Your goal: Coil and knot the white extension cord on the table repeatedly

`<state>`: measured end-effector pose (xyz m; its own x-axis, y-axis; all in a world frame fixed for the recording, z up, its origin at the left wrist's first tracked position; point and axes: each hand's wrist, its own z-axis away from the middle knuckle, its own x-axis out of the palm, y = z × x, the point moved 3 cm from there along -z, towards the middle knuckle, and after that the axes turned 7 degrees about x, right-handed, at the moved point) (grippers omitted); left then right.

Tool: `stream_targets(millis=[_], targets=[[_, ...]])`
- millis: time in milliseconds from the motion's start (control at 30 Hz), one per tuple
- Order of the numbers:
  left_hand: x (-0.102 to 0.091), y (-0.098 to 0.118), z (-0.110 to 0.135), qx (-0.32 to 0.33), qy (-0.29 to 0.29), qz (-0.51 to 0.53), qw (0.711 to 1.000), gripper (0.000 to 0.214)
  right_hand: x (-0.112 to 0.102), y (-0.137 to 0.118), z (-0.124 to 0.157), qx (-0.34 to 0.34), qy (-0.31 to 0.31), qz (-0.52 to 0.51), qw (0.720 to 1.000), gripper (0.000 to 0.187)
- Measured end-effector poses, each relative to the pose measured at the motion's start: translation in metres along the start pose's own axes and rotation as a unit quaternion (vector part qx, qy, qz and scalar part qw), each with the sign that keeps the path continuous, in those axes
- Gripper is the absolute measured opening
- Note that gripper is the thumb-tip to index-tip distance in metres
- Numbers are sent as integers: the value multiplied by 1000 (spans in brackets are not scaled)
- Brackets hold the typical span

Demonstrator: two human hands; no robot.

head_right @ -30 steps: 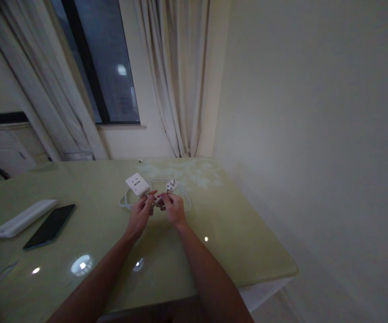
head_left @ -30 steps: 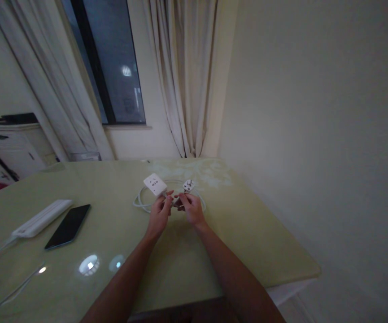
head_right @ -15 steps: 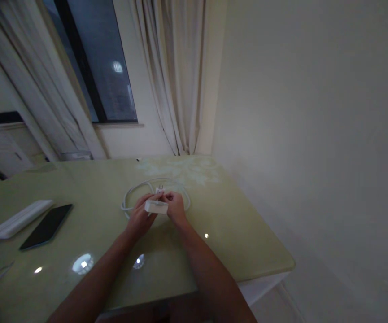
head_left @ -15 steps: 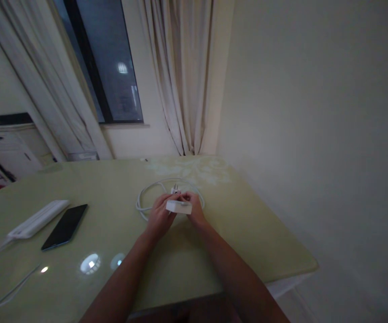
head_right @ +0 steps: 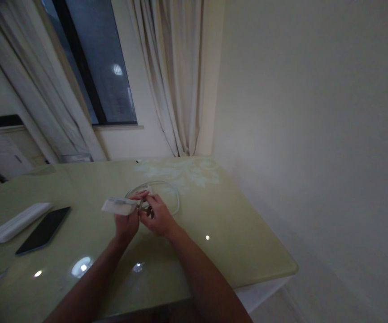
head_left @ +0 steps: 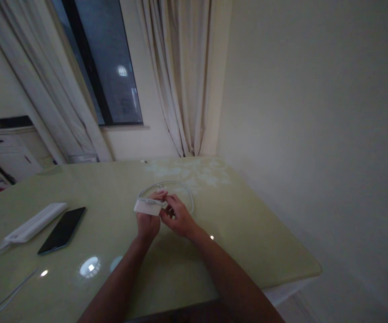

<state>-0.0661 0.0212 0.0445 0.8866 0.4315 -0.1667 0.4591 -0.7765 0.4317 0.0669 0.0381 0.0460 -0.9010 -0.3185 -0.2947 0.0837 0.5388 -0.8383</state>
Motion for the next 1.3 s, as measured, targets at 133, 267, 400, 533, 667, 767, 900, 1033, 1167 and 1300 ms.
stream_targets(millis=[133, 267, 400, 533, 667, 767, 900, 1033, 1167, 1300], targets=[[-7, 10, -9, -67, 22, -9, 997, 33, 2, -10, 2, -23, -16, 0, 1000, 62], [-8, 9, -16, -129, -3, 14, 992, 37, -2, -3, 4, -39, -42, 37, 998, 78], [-7, -4, -16, -146, -77, 34, 986, 43, -9, 9, 2, -27, -3, 176, 984, 67], [-5, -11, -8, -101, -199, -1, 975, 53, -24, 16, 0, -8, 53, 320, 946, 35], [-1, -10, -1, -83, -228, -11, 970, 62, -42, 18, -3, -19, 73, 394, 916, 13], [2, -9, -3, -130, -179, 62, 973, 47, -50, 15, -4, -37, 49, 379, 923, 10], [-1, -11, -6, -280, -110, 201, 932, 45, -48, 1, -1, -35, -14, 242, 969, 27], [-3, -15, -3, -375, -76, 292, 876, 49, -37, -9, 4, -8, -60, 78, 995, 45], [1, -20, 1, -408, -50, 351, 841, 47, -30, -7, 5, 27, -100, -23, 994, 41], [2, -23, -2, -412, -3, 361, 837, 47, -27, -4, 5, -3, -121, 9, 993, 16]])
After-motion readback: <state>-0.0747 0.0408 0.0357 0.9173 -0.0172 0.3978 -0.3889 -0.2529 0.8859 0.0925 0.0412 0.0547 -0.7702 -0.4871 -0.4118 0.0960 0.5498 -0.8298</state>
